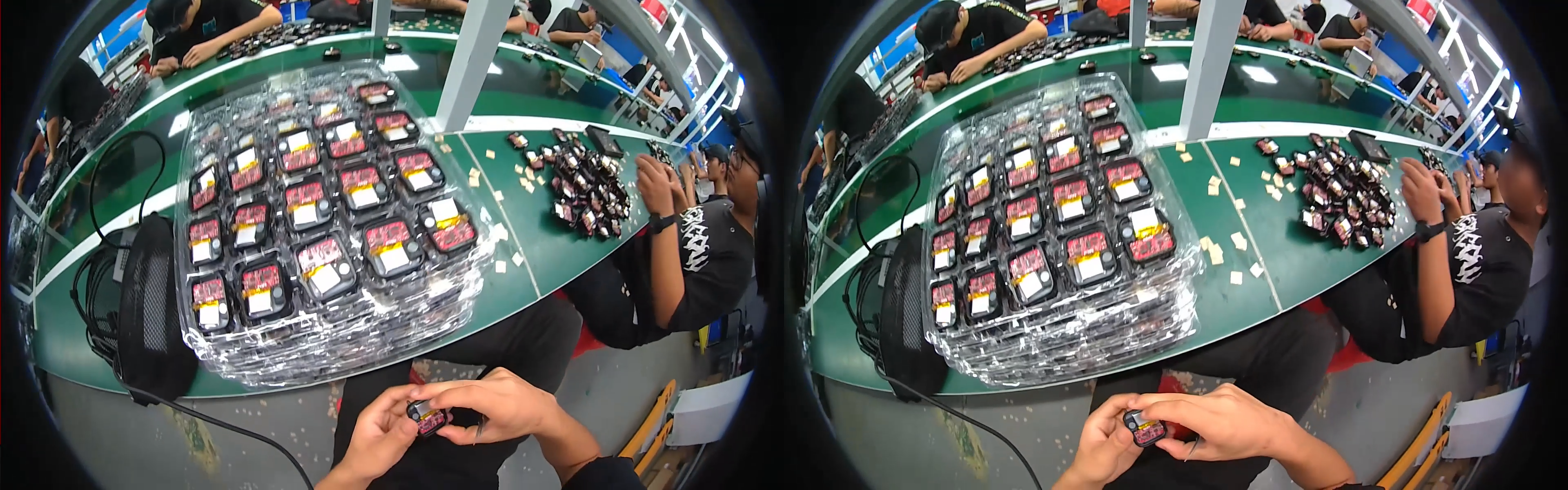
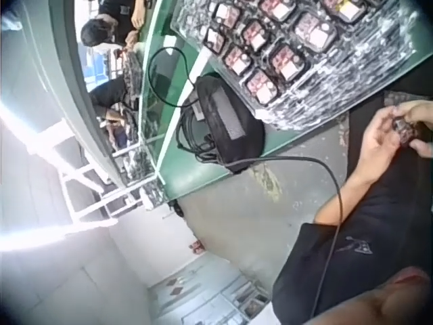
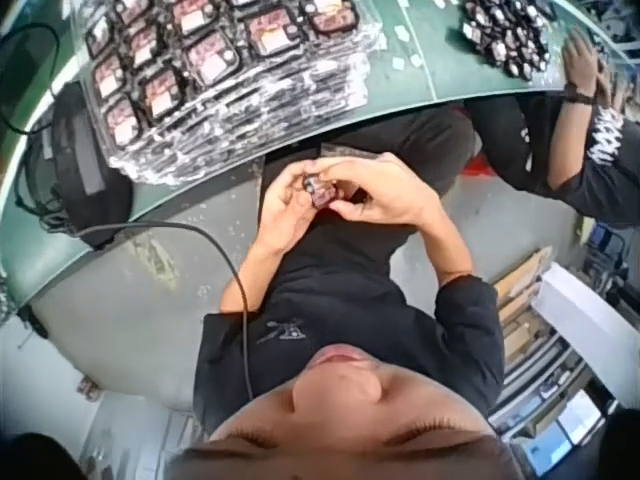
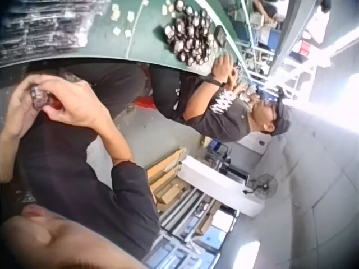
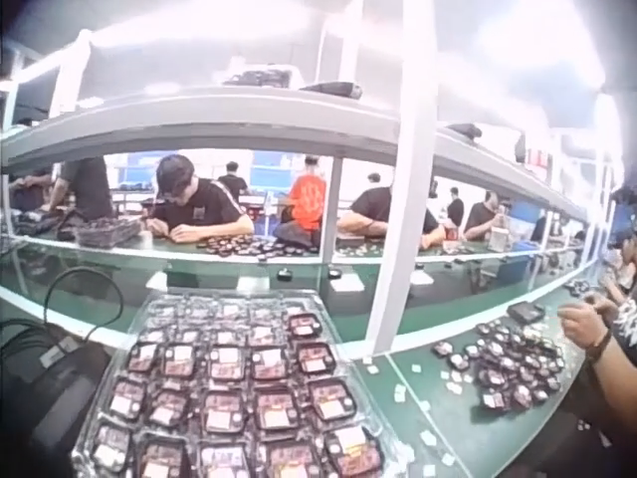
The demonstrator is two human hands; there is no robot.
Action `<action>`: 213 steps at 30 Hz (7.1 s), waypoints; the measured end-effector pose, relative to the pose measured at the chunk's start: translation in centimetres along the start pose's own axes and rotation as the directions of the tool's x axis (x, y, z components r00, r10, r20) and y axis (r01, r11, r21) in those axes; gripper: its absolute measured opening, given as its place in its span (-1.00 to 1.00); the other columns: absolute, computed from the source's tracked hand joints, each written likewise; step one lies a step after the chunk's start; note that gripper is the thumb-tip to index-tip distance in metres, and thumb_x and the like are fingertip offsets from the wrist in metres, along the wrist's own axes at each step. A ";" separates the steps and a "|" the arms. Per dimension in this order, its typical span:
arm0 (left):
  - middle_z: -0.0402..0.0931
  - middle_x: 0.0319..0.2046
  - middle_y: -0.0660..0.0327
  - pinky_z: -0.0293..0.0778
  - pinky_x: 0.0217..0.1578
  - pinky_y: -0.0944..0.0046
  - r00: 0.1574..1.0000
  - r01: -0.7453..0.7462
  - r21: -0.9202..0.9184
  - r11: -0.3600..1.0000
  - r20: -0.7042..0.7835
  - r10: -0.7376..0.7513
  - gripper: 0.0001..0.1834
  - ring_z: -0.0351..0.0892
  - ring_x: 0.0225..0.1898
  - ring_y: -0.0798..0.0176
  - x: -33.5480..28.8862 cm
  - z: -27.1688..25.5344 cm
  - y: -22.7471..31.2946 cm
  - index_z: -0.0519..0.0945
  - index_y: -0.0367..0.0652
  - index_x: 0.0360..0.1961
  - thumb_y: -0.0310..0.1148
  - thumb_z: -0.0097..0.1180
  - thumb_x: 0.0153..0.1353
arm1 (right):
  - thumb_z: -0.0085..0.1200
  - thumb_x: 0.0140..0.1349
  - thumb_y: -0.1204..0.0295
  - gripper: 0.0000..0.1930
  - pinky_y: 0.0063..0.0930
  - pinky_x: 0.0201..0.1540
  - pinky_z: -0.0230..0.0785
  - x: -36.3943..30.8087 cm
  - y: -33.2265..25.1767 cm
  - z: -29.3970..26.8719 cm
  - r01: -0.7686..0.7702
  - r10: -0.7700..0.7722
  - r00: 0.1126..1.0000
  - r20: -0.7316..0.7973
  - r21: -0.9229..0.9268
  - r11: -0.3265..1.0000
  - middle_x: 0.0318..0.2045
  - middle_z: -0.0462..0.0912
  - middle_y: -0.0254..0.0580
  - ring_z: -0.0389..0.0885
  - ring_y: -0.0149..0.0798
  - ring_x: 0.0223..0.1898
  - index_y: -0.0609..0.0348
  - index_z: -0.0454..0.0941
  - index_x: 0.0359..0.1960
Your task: Assembling components into small electronic device housings on a factory assembly line.
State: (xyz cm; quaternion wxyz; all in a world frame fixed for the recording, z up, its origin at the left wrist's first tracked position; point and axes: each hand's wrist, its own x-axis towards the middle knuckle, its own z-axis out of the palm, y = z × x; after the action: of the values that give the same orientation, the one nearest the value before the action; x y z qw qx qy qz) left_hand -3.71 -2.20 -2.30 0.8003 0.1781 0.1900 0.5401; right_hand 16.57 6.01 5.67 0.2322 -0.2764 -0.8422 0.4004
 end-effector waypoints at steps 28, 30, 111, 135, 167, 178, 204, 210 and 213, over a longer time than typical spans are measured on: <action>0.48 0.13 0.07 0.54 0.17 0.05 0.961 -0.154 -0.039 0.987 -0.238 0.141 -0.44 0.56 0.14 0.15 -0.1 -0.7 -0.6 0.42 -0.17 0.21 -0.52 0.37 0.21 | 0.28 0.14 0.49 -0.73 -0.56 -0.52 0.46 -0.5 1.2 4.9 -0.047 -0.120 0.960 -0.251 -0.571 0.820 -0.31 0.72 -0.26 0.59 -0.41 -0.55 0.20 0.69 -0.10; 0.48 0.13 0.07 0.54 0.18 0.07 0.960 -0.151 -0.036 0.988 -0.242 0.138 -0.44 0.55 0.14 0.16 -0.1 -0.7 -0.7 0.42 -0.17 0.21 -0.52 0.37 0.21 | 0.29 0.12 0.50 -0.76 -0.59 -0.53 0.45 -0.5 1.1 5.0 -0.059 -0.127 0.953 -0.274 -0.580 0.812 -0.32 0.71 -0.28 0.57 -0.42 -0.56 0.20 0.71 -0.14; 0.57 -0.02 -0.02 0.58 -0.02 0.07 0.764 -0.445 0.890 0.097 0.321 0.560 -0.59 0.62 -0.03 -0.10 -4.0 4.3 -0.3 0.64 -0.28 -0.07 -0.50 0.48 0.03 | 0.13 -0.01 0.60 -0.83 -0.04 -0.09 0.51 27.1 -1.6 -11.3 -0.081 -0.155 0.961 -0.229 -0.771 0.631 -0.33 0.69 0.01 0.67 0.13 -0.19 0.19 0.72 -0.37; 0.52 0.05 -0.01 0.59 -0.22 0.21 0.793 -0.405 0.906 0.122 0.282 0.540 -0.64 0.62 -0.14 0.04 -3.4 2.9 -0.7 0.60 -0.25 0.05 -0.49 0.31 0.21 | -0.14 0.10 0.80 -0.47 -0.09 0.24 0.41 23.1 -1.3 -13.7 -0.016 -0.264 0.913 -0.311 -0.674 0.739 0.11 0.61 0.11 0.53 0.19 0.17 0.31 0.52 0.15; 0.54 0.01 0.03 0.56 -0.25 0.26 0.830 -0.330 0.920 0.211 0.176 0.529 -0.65 0.62 -0.17 0.09 -2.3 1.9 -0.7 0.61 -0.23 0.03 -0.53 0.29 0.20 | 0.14 0.24 0.54 -0.58 -0.01 0.05 0.46 5.4 12.1 -13.6 -0.843 0.285 0.537 -0.794 -0.489 0.224 0.12 0.56 0.09 0.59 0.23 0.05 0.30 0.48 0.16; 0.54 0.00 0.05 0.56 -0.25 0.27 0.850 -0.306 0.916 0.258 0.141 0.508 -0.66 0.62 -0.17 0.12 -2.3 2.0 -0.7 0.62 -0.21 0.03 -0.54 0.28 0.21 | 0.12 0.20 0.60 -0.67 -0.03 -0.04 0.46 3.9 13.1 -13.3 -0.689 0.064 0.677 -0.733 -0.602 0.403 -0.01 0.61 0.03 0.61 0.20 -0.04 0.25 0.53 0.03; 0.54 -0.02 0.04 0.56 -0.18 0.26 0.892 -0.265 0.908 0.324 0.104 0.440 -0.68 0.62 -0.12 0.09 -1.9 2.7 -1.4 0.62 -0.22 0.02 -0.54 0.26 0.23 | 0.43 -0.14 0.67 -0.41 -0.26 0.08 0.47 2.0 7.3 -10.5 -0.458 0.153 0.815 -0.559 -0.458 0.762 -0.02 0.63 0.02 0.64 0.05 -0.04 0.36 0.55 0.05; 0.58 -0.02 0.02 0.56 -0.08 0.27 0.870 -0.234 0.928 0.291 0.066 0.488 -0.70 0.66 -0.08 0.09 -2.3 3.2 -0.3 0.63 -0.27 -0.03 -0.56 0.30 0.19 | 0.49 -0.11 0.57 -0.36 -0.35 -0.15 0.52 2.4 5.8 -9.7 -0.427 0.055 0.778 -0.626 -0.463 0.777 -0.01 0.65 -0.06 0.61 -0.14 -0.18 0.29 0.55 0.11; 0.58 -0.01 0.01 0.54 0.00 0.28 0.880 -0.190 0.918 0.347 0.003 0.474 -0.71 0.65 -0.02 0.11 -2.3 2.3 0.0 0.64 -0.31 -0.04 -0.56 0.31 0.20 | 0.55 -0.07 0.40 -0.31 -0.62 -0.42 0.40 1.5 3.7 -7.7 -0.373 0.127 0.749 -0.651 -0.256 0.892 0.05 0.68 -0.14 0.33 -0.49 -0.59 0.27 0.54 0.15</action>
State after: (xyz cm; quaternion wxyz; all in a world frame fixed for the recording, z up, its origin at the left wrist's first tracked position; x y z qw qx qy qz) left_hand -3.34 -4.52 -0.10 0.4170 0.5380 0.5120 0.5240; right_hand 21.24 13.11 7.40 0.3813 -0.5429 -0.7332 0.1493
